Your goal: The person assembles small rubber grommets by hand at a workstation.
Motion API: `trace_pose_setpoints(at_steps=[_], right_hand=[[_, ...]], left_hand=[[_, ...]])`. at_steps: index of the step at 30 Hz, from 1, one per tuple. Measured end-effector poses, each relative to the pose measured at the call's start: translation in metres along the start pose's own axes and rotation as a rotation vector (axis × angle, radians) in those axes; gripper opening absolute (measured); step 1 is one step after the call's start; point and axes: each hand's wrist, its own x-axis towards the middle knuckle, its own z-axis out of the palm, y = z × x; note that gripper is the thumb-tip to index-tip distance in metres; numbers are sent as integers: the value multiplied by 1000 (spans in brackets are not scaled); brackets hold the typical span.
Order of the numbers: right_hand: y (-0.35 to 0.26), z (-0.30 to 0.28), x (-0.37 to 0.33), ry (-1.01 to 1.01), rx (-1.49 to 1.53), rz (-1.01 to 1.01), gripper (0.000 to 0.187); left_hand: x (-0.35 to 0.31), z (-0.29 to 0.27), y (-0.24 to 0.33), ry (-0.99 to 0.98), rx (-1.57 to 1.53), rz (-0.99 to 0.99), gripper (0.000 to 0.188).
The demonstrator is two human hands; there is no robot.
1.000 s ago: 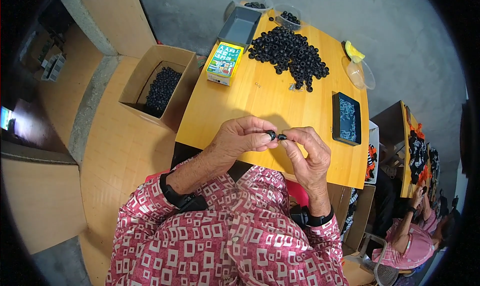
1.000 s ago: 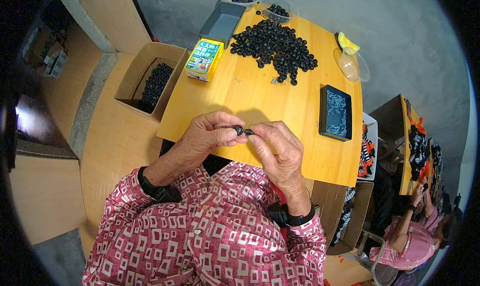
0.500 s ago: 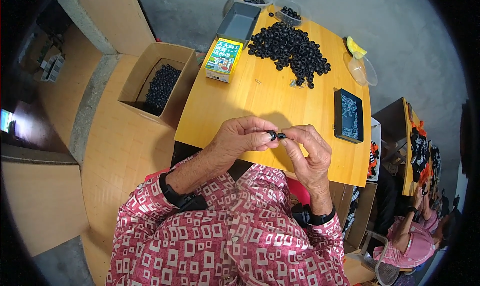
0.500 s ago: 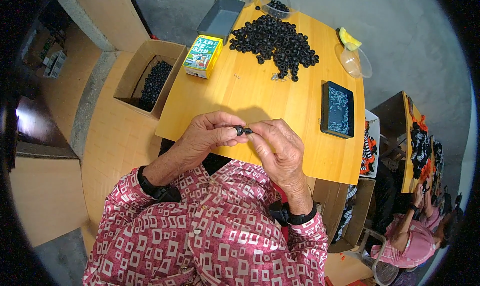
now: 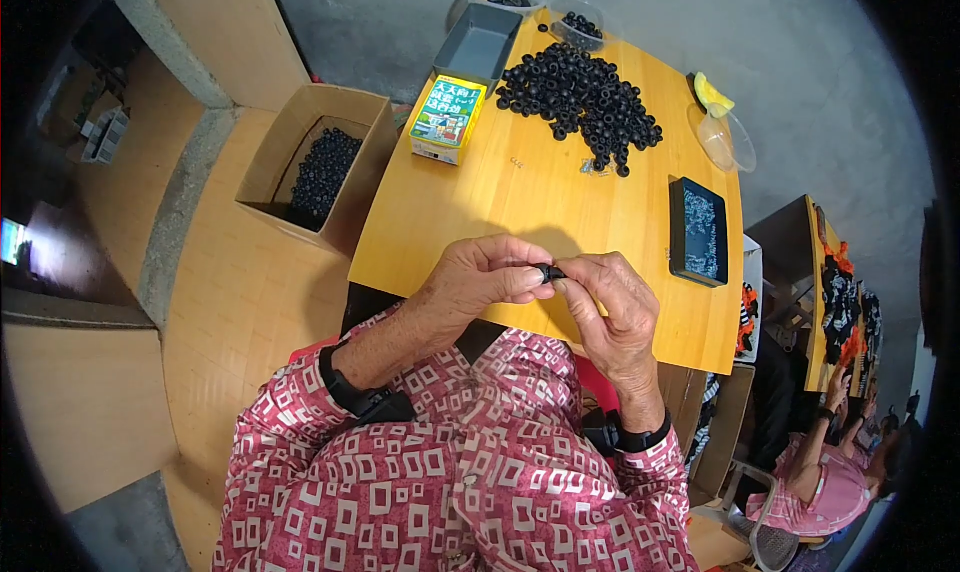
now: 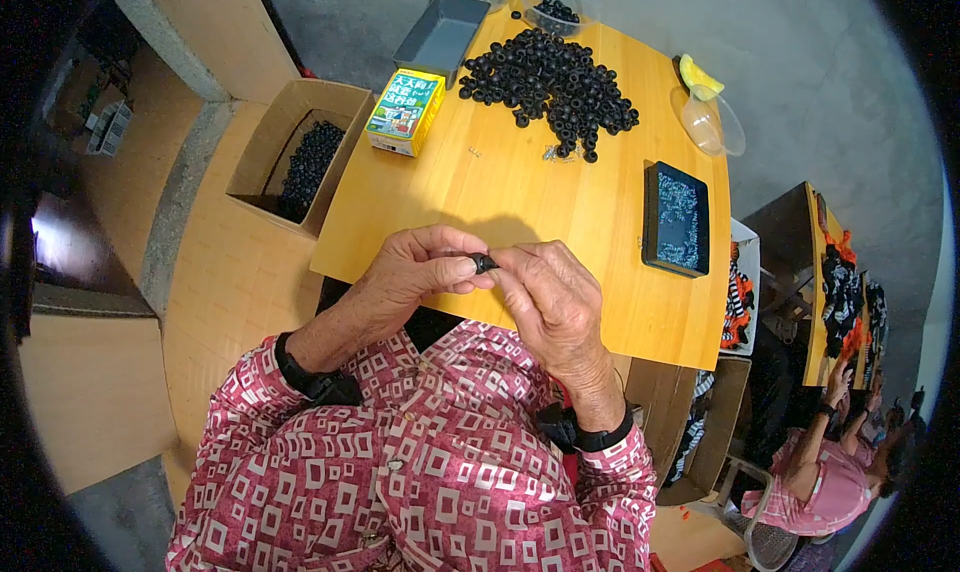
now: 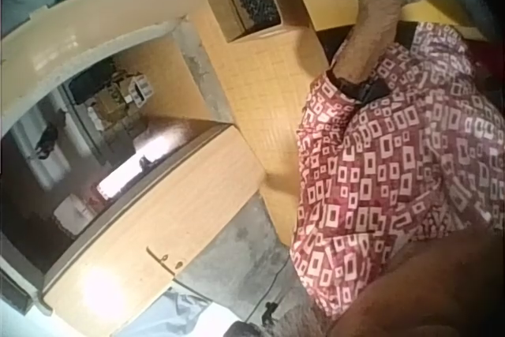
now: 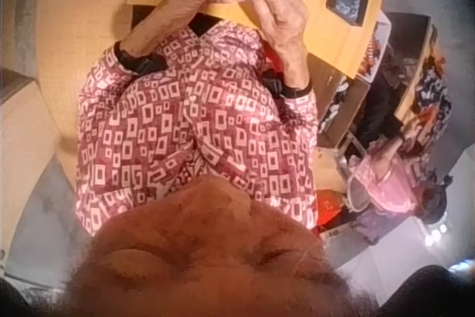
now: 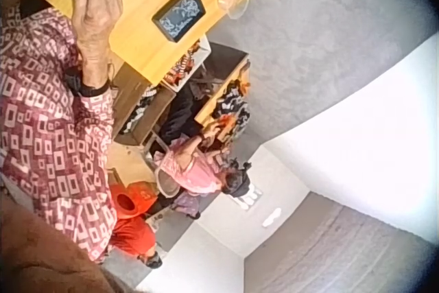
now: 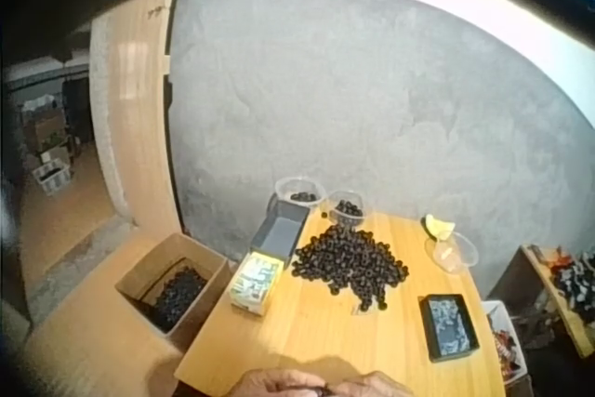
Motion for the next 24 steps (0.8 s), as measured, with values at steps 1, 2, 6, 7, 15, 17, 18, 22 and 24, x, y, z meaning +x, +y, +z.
trace_pose_setpoints(at_steps=[1, 2, 6, 7, 15, 17, 18, 22, 24], right_hand=[[1, 1, 0, 2, 8, 3, 18], [1, 1, 0, 4, 16, 5, 18], [-4, 3, 1, 14, 32, 8, 18], [-2, 5, -2, 20, 43, 34, 18], [4, 17, -10, 109, 135, 78, 17], [8, 21, -12, 125, 133, 73, 17], [10, 24, -13, 142, 134, 60, 18], [13, 31, -18, 151, 136, 61, 20], [14, 32, -21, 131, 127, 102, 25]], left_hand=[[0, 0, 0, 0, -2, -2, 25], [0, 0, 1, 0, -4, -4, 24], [0, -2, -4, 23, -12, -10, 24], [0, -2, -5, 24, -26, -23, 24], [0, -4, -7, 20, -48, -23, 23], [1, -2, -8, 40, -41, -19, 24], [0, -1, -8, 61, -31, -8, 24], [0, -5, -11, 72, 36, -19, 28], [1, -7, -13, 35, 68, -2, 26]])
